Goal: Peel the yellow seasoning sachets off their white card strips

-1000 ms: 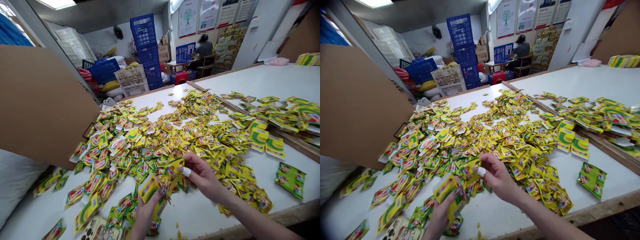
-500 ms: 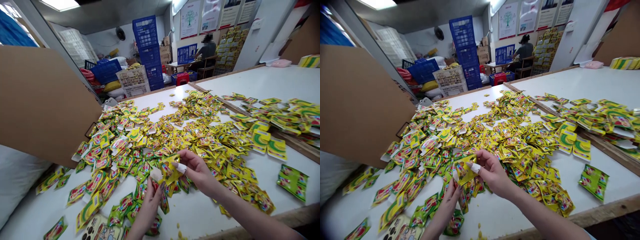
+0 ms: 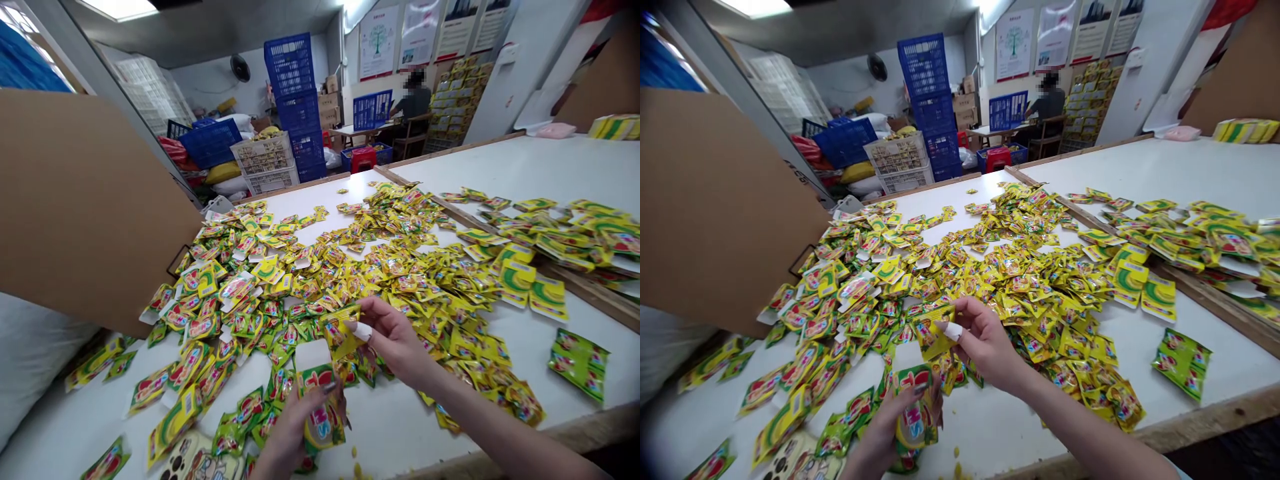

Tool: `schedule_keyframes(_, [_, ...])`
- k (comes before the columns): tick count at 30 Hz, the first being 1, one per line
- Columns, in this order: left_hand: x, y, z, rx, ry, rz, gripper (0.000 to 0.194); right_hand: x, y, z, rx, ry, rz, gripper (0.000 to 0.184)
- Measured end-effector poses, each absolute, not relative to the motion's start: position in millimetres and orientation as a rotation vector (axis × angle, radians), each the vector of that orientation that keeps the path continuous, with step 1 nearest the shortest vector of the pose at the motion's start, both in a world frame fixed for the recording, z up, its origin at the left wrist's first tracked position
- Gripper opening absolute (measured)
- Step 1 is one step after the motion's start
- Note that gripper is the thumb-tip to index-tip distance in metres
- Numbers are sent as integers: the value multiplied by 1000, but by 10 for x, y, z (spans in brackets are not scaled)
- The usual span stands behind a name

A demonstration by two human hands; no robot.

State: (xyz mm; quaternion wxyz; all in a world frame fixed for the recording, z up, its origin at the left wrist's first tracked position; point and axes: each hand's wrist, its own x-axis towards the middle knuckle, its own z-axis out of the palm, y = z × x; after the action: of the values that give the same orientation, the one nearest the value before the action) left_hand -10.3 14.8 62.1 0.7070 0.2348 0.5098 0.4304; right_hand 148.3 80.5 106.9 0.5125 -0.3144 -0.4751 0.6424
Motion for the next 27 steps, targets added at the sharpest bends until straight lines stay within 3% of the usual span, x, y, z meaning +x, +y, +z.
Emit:
schedule_keyframes(5, [13, 142, 705, 601, 1180, 961, 40, 1440, 825, 1000, -637, -1527, 1371, 14])
schedule_keyframes(9, [-2, 122, 690, 742, 1207, 923, 40, 1564, 874, 999, -645, -2020, 1057, 31])
schedule_keyframes(15, [34, 97, 582, 852, 1234, 848, 32, 1668, 880, 1259, -698, -2485, 1054, 36])
schedule_keyframes(23, [-91, 124, 643, 860, 1134, 807, 38, 1623, 827, 1062, -809, -2177, 1052, 26])
schedule_keyframes(27, [-51, 82, 555, 872, 1185, 792, 39, 1658, 657, 949, -699, -2289, 1171, 25])
